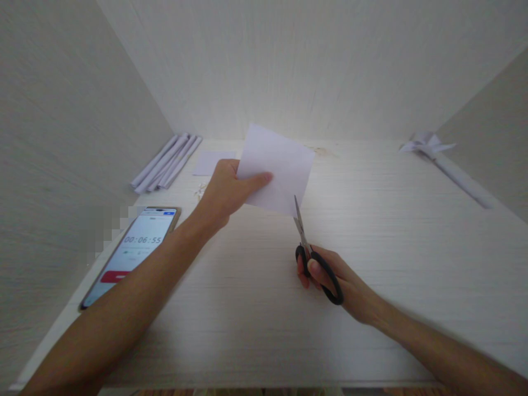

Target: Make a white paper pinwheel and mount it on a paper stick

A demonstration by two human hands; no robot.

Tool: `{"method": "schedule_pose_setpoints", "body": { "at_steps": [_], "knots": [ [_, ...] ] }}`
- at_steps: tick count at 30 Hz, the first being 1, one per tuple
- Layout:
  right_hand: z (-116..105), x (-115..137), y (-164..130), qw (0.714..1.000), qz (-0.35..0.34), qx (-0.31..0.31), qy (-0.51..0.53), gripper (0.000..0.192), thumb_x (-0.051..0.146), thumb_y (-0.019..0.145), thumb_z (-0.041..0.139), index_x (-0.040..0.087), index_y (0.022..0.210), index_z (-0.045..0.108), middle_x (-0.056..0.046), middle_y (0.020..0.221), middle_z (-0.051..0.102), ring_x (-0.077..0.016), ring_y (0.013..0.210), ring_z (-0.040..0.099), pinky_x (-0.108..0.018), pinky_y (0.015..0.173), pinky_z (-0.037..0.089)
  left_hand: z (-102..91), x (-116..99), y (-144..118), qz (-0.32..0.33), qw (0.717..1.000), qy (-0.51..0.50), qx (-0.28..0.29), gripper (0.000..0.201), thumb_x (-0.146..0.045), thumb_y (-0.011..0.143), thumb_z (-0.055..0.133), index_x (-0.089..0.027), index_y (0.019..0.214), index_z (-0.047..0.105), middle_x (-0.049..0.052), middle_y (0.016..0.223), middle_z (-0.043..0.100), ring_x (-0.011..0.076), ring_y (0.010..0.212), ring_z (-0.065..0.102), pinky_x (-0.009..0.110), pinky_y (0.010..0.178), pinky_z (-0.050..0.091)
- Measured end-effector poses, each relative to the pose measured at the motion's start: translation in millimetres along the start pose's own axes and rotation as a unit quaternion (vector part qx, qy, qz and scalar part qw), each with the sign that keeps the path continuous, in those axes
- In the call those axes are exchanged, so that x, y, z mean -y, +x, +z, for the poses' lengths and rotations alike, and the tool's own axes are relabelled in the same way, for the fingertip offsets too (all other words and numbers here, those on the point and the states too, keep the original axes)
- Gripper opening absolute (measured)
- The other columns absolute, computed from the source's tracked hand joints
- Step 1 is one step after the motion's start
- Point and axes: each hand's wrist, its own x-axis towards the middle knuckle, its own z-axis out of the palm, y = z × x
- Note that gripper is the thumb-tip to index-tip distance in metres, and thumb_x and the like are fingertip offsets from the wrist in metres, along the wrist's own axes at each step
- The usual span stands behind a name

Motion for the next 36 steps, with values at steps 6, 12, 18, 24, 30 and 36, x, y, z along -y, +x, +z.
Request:
{"method": "schedule_pose_setpoints", "body": {
  "at_steps": [6, 12, 18, 24, 30, 36],
  "knots": [
    [0.3, 0.0, 0.2, 1.000, 0.007, -0.002, 0.003, 0.049, 0.064, 0.074, 0.035, 0.017, 0.068, 0.045, 0.001, 0.059, 0.042, -0.0090, 0.052, 0.033, -0.024, 0.047, 0.027, 0.8, -0.4, -0.3, -0.001, 1.000, -0.007, -0.009, 0.025, -0.030, 0.051, 0.065, -0.011, 0.068, 0.063, 0.006, 0.063, 0.063, 0.0180, 0.056, 0.058, 0.028, 0.050, 0.046],
    [0.5, -0.4, 0.8, 1.000, 0.006, 0.001, -0.005, 0.048, 0.062, 0.075, 0.034, 0.017, 0.067, 0.044, 0.001, 0.060, 0.040, -0.0089, 0.052, 0.033, -0.024, 0.047, 0.025, 1.8, -2.8, -1.9, -0.021, 1.000, 0.008, -0.004, 0.025, -0.032, 0.051, 0.066, -0.011, 0.065, 0.062, 0.007, 0.061, 0.063, 0.0160, 0.052, 0.056, 0.024, 0.044, 0.044],
    [0.5, 1.2, 1.2, 1.000, 0.015, 0.001, -0.006, 0.050, 0.065, 0.073, 0.035, 0.017, 0.065, 0.043, 0.002, 0.059, 0.040, -0.0090, 0.052, 0.033, -0.024, 0.047, 0.026, 1.4, -2.6, -1.8, -0.012, 1.000, 0.011, -0.006, 0.025, -0.032, 0.051, 0.065, -0.011, 0.065, 0.062, 0.006, 0.062, 0.063, 0.0156, 0.052, 0.056, 0.024, 0.044, 0.044],
    [0.2, 2.3, 1.2, 1.000, 0.012, -0.003, -0.014, 0.050, 0.065, 0.073, 0.034, 0.017, 0.064, 0.044, 0.001, 0.058, 0.040, -0.0090, 0.052, 0.033, -0.024, 0.047, 0.026, 0.7, -2.6, -1.6, -0.005, 1.000, 0.021, -0.004, 0.024, -0.033, 0.052, 0.065, -0.012, 0.064, 0.062, 0.005, 0.062, 0.064, 0.0160, 0.054, 0.057, 0.024, 0.045, 0.044],
    [0.4, 1.9, 0.6, 1.000, 0.007, -0.001, -0.006, 0.050, 0.065, 0.073, 0.035, 0.016, 0.067, 0.045, 0.001, 0.058, 0.042, -0.0088, 0.052, 0.033, -0.024, 0.046, 0.026, 1.6, -2.3, -2.2, -0.009, 1.000, 0.018, -0.009, 0.025, -0.033, 0.052, 0.065, -0.011, 0.064, 0.062, 0.006, 0.061, 0.063, 0.0166, 0.054, 0.057, 0.025, 0.045, 0.044],
    [-0.2, 0.1, 0.4, 1.000, 0.008, 0.002, -0.011, 0.048, 0.063, 0.075, 0.034, 0.016, 0.068, 0.045, 0.001, 0.060, 0.042, -0.0088, 0.052, 0.033, -0.024, 0.046, 0.026, 2.1, -3.8, -2.5, -0.019, 1.000, 0.019, -0.013, 0.024, -0.031, 0.051, 0.065, -0.011, 0.063, 0.062, 0.006, 0.061, 0.063, 0.0164, 0.053, 0.057, 0.024, 0.045, 0.044]
  ]
}}
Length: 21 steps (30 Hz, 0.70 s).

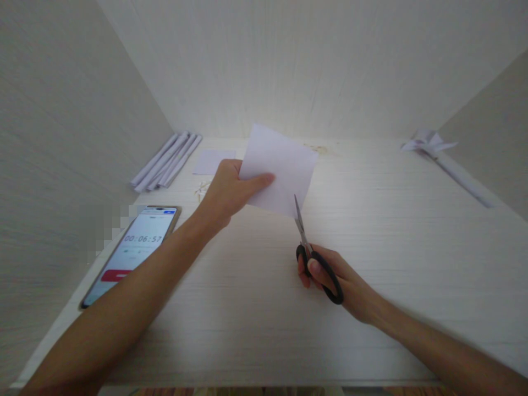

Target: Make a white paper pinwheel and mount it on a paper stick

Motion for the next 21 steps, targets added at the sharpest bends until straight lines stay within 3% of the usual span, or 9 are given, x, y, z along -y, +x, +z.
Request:
{"method": "schedule_pose_setpoints", "body": {
  "at_steps": [13, 21],
  "knots": [
    [-0.1, 0.9, 0.0, 1.000, 0.000, -0.007, -0.018, 0.052, 0.066, 0.073, 0.032, 0.017, 0.067, 0.045, 0.001, 0.059, 0.042, -0.0096, 0.052, 0.034, -0.025, 0.047, 0.027, 0.4, 2.5, 1.8, 0.005, 1.000, -0.013, 0.002, 0.025, -0.030, 0.051, 0.064, -0.010, 0.066, 0.062, 0.006, 0.062, 0.062, 0.0180, 0.055, 0.058, 0.028, 0.048, 0.046],
    [0.2, -0.8, -0.4, 1.000, 0.000, 0.001, -0.001, 0.049, 0.064, 0.075, 0.033, 0.017, 0.068, 0.045, 0.001, 0.060, 0.041, -0.0093, 0.052, 0.033, -0.025, 0.048, 0.026, -0.4, 2.7, 1.9, 0.015, 1.000, -0.005, 0.007, 0.024, -0.032, 0.052, 0.064, -0.011, 0.063, 0.062, 0.005, 0.060, 0.063, 0.0154, 0.052, 0.056, 0.024, 0.044, 0.045]
  ]
}}
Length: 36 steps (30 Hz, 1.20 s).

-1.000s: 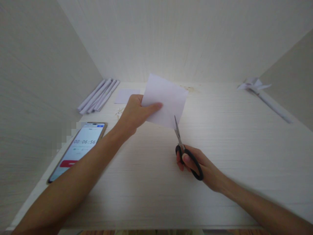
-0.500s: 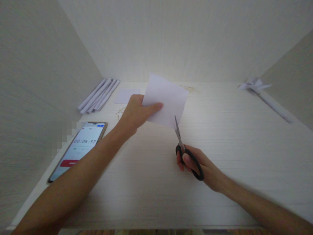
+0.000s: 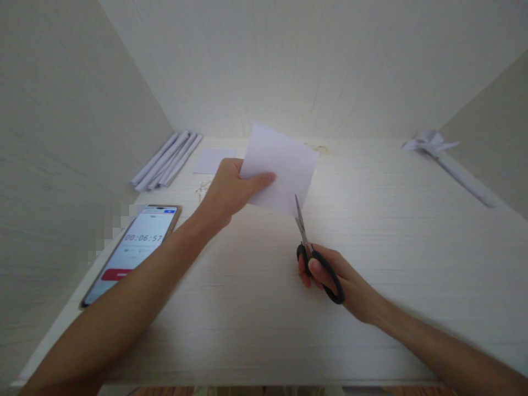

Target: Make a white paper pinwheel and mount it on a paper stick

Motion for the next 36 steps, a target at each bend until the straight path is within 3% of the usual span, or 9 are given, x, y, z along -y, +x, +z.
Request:
{"method": "schedule_pose_setpoints", "body": {
  "at_steps": [23, 36],
  "knots": [
    [-0.9, 0.8, 0.3, 1.000, 0.009, 0.003, -0.005, 0.050, 0.065, 0.074, 0.033, 0.017, 0.067, 0.043, 0.001, 0.060, 0.040, -0.0092, 0.052, 0.032, -0.025, 0.047, 0.025, 0.4, -1.6, -0.3, -0.011, 1.000, 0.009, 0.002, 0.026, -0.031, 0.052, 0.065, -0.009, 0.066, 0.062, 0.005, 0.063, 0.062, 0.0152, 0.053, 0.056, 0.024, 0.046, 0.044],
    [-0.5, 2.1, 1.7, 1.000, 0.015, 0.006, -0.012, 0.048, 0.065, 0.072, 0.036, 0.018, 0.062, 0.040, 0.002, 0.057, 0.037, -0.0104, 0.056, 0.034, -0.024, 0.046, 0.024, -3.5, -1.1, 2.0, 0.006, 0.999, 0.016, 0.036, 0.023, -0.030, 0.054, 0.064, -0.011, 0.064, 0.063, 0.003, 0.064, 0.064, 0.0151, 0.056, 0.058, 0.025, 0.049, 0.046]
  ]
}}
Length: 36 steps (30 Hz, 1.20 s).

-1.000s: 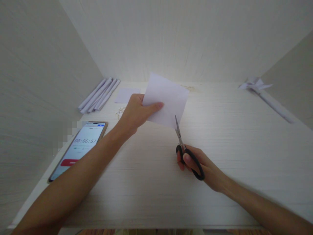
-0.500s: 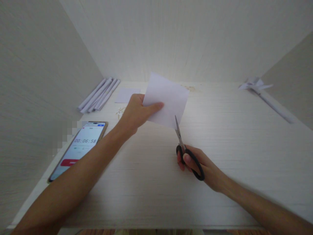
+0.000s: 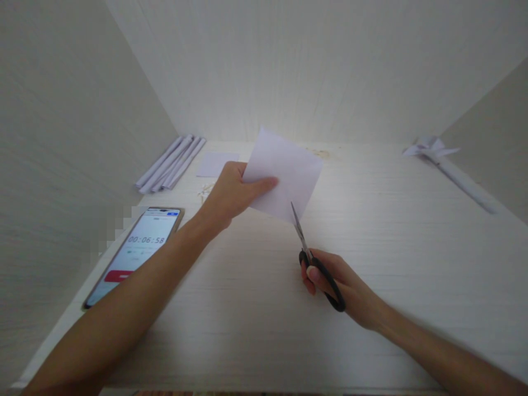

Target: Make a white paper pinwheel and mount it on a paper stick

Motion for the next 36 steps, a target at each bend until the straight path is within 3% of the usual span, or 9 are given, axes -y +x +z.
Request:
{"method": "schedule_pose_setpoints", "body": {
  "at_steps": [36],
  "knots": [
    [0.5, -5.1, 0.5, 0.999, 0.010, -0.009, -0.034, 0.045, 0.060, 0.076, 0.037, 0.018, 0.059, 0.036, 0.004, 0.053, 0.034, -0.0077, 0.049, 0.031, -0.022, 0.043, 0.024, -0.5, 2.6, 1.5, -0.005, 1.000, 0.007, -0.010, 0.026, -0.031, 0.053, 0.064, -0.011, 0.068, 0.063, 0.004, 0.063, 0.063, 0.0174, 0.059, 0.059, 0.027, 0.051, 0.047]
  ]
}}
